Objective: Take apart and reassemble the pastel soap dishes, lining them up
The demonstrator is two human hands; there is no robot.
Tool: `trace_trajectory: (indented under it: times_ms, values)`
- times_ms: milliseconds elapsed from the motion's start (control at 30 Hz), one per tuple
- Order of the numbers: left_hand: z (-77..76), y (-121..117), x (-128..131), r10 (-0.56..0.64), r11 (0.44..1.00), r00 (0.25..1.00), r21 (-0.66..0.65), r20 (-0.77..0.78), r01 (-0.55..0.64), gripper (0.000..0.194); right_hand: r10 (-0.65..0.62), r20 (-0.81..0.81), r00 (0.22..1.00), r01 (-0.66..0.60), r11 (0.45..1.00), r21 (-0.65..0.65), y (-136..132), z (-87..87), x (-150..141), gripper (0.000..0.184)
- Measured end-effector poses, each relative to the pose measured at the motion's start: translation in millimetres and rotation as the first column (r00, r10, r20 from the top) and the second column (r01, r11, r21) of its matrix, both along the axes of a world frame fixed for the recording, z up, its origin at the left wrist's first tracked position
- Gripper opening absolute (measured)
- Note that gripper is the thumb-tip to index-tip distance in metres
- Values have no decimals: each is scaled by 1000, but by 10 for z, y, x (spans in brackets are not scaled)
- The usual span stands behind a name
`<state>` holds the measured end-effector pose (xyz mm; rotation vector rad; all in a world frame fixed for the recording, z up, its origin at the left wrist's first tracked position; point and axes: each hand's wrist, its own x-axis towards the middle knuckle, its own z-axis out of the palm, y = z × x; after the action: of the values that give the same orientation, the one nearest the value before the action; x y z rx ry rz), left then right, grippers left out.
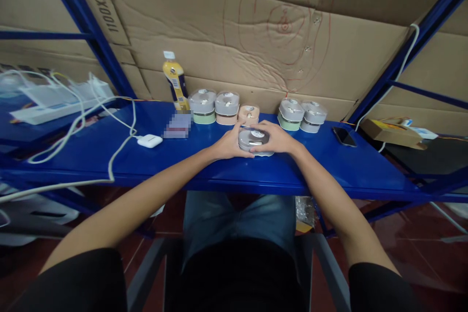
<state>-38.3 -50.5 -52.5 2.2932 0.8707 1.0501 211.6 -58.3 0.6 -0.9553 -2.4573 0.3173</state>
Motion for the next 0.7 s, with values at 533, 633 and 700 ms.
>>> trace_trajectory:
  times_ms: [533, 633, 700]
  values:
    - [27, -31, -14, 66, 997, 996, -43, -63, -69, 136, 35, 55, 998, -35, 999, 1, 33, -4, -27, 85]
    - [37, -37, -3, 49, 998, 998, -36, -45, -51, 135, 19, 53, 998, -19, 1000, 5, 41, -41, -37, 87]
    - [51, -32, -10, 24, 1000, 998, -15, -49, -24, 132, 17, 49, 999, -17, 1000, 3, 51, -66, -38, 88]
